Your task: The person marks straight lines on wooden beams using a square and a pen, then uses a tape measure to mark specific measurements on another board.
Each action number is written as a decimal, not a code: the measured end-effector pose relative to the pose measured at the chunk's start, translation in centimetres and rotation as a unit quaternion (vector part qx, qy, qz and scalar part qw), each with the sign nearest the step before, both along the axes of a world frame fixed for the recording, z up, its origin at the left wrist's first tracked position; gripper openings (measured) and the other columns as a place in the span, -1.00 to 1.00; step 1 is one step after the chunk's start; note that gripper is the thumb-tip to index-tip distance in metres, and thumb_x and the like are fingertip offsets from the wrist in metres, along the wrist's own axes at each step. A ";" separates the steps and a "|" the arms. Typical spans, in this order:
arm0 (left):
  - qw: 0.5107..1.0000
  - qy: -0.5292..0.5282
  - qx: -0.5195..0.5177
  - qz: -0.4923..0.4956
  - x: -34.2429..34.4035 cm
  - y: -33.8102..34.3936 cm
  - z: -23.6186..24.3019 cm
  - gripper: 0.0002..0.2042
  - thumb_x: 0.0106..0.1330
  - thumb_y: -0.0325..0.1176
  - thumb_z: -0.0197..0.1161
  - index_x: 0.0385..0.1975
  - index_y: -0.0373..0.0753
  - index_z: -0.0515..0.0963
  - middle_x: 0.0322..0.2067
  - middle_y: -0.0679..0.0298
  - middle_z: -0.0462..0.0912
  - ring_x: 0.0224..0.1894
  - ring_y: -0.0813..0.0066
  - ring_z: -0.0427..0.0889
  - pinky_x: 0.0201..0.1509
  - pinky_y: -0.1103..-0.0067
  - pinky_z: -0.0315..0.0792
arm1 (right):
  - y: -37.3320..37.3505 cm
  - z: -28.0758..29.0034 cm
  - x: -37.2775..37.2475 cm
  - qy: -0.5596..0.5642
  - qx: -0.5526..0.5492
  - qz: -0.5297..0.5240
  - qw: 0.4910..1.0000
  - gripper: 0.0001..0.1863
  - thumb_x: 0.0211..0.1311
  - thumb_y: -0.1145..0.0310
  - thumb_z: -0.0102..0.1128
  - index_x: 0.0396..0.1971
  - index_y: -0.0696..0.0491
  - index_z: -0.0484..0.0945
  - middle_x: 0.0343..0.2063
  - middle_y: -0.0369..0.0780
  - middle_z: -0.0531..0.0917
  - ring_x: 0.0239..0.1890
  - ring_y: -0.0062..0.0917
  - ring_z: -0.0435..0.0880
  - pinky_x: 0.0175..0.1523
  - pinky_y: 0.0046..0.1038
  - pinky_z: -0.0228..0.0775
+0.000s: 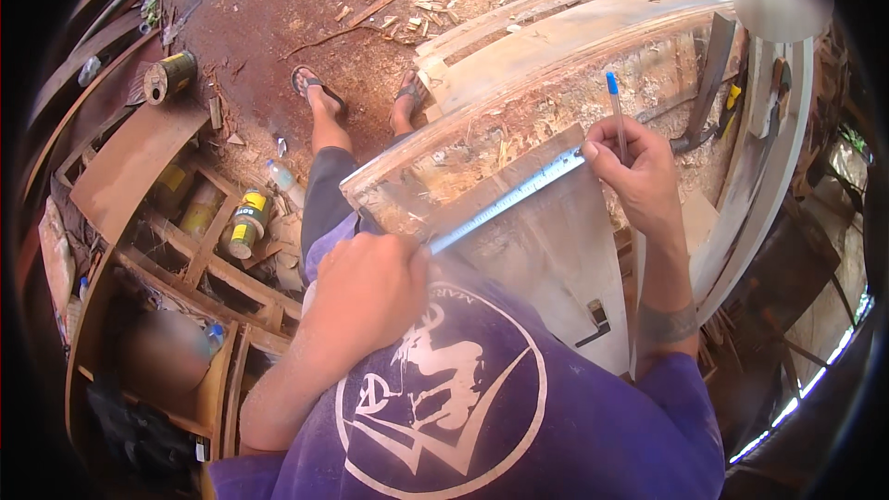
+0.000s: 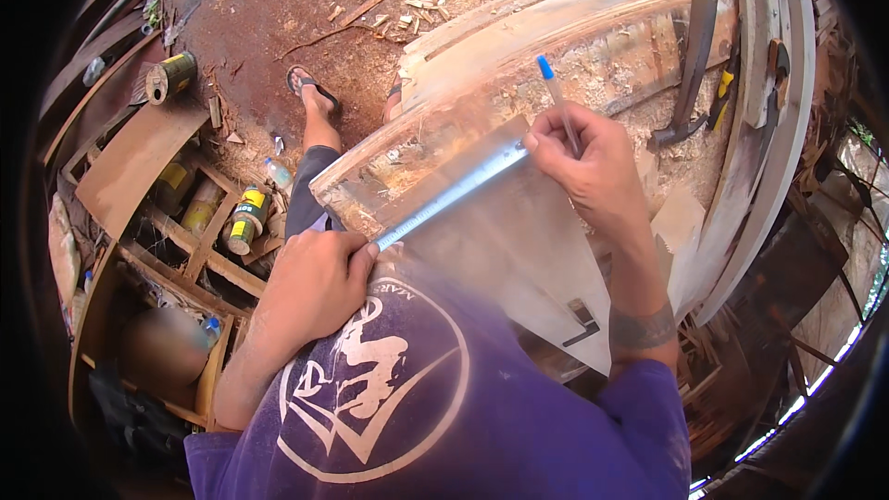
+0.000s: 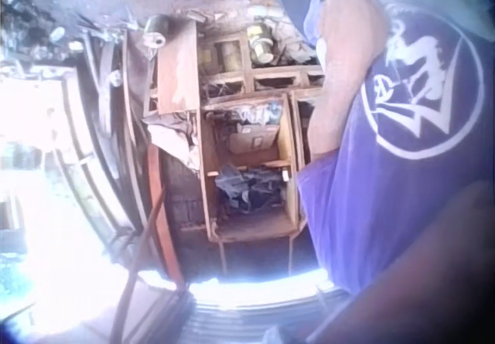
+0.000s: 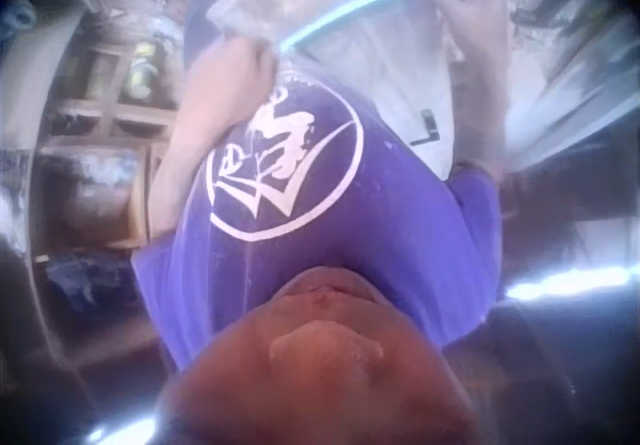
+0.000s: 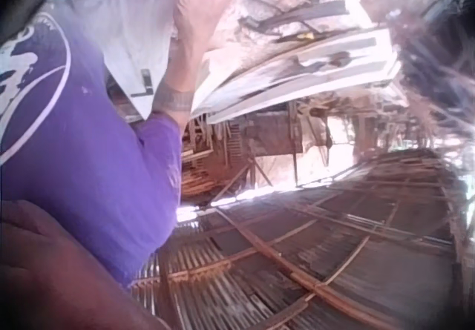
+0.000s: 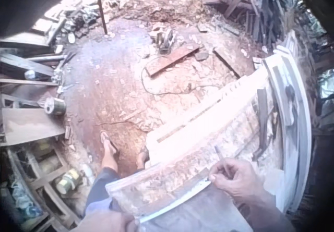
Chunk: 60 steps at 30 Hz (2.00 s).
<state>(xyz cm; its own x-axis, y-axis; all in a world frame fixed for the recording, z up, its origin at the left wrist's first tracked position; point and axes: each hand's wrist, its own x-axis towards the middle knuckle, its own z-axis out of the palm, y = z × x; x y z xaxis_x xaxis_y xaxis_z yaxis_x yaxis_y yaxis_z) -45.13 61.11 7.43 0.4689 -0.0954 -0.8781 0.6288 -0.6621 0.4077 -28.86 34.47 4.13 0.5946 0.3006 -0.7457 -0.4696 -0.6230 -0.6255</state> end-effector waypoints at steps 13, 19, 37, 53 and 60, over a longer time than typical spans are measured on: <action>0.986 -0.106 0.127 0.017 -1.2 -3.4 -0.3 -0.70 0.44 -0.24 0.20 -0.34 -0.34 0.73 -0.44 -0.21 0.68 -0.30 -0.23 0.70 -0.08 0.08 0.57 | -1.7 -1.0 -2.0 -0.186 0.085 -0.114 0.972 -0.79 0.47 0.32 0.28 -0.24 0.18 0.65 -0.61 -0.51 0.41 -0.60 -0.85 0.23 -0.50 -0.65 0.03; 0.985 -0.097 0.145 0.016 -1.1 -4.0 0.1 -0.71 0.43 -0.23 0.21 -0.33 -0.33 0.73 -0.41 -0.20 0.68 -0.29 -0.24 0.69 -0.10 0.08 0.55 | -1.9 -1.8 -5.1 -0.284 0.273 -0.099 0.914 -0.55 0.64 0.05 -0.02 -0.11 0.21 0.55 -0.43 -0.29 0.52 -0.51 -0.65 0.42 -0.42 -0.56 0.30; 0.980 -0.109 0.165 0.029 -1.4 -4.7 0.2 -0.76 0.41 -0.27 0.23 -0.22 -0.31 0.74 -0.43 -0.18 0.68 -0.30 -0.20 0.71 -0.14 0.16 0.56 | -1.6 -4.3 -7.4 -0.489 0.241 0.085 0.834 -0.76 0.06 0.68 0.41 -0.43 0.07 0.51 -0.56 -0.15 0.70 -0.62 -0.47 0.65 -0.52 -0.49 0.46; 0.981 -0.097 0.167 0.031 -1.2 -4.8 0.5 -0.76 0.41 -0.28 0.23 -0.19 -0.32 0.74 -0.39 -0.17 0.70 -0.27 -0.17 0.73 -0.11 0.19 0.58 | -1.0 -4.1 -7.4 -0.523 0.231 0.109 0.813 -0.75 0.03 0.70 0.43 -0.52 0.12 0.48 -0.57 -0.11 0.69 -0.63 -0.40 0.66 -0.55 -0.43 0.47; 0.981 -0.100 0.165 0.030 -1.3 -4.7 0.3 -0.75 0.41 -0.28 0.23 -0.18 -0.32 0.74 -0.37 -0.18 0.70 -0.25 -0.17 0.73 -0.09 0.19 0.58 | -0.9 -4.0 -7.3 -0.530 0.230 0.116 0.808 -0.74 0.03 0.69 0.43 -0.52 0.12 0.47 -0.57 -0.12 0.68 -0.62 -0.41 0.66 -0.55 -0.44 0.46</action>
<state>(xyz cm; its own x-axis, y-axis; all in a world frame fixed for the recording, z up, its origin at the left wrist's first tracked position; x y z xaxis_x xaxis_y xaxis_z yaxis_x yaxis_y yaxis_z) -46.45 56.40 7.71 0.6308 0.2125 -0.7463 0.6004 -0.7429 0.2960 -36.16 33.59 0.09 0.7131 0.5966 0.3682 0.5788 -0.2046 -0.7894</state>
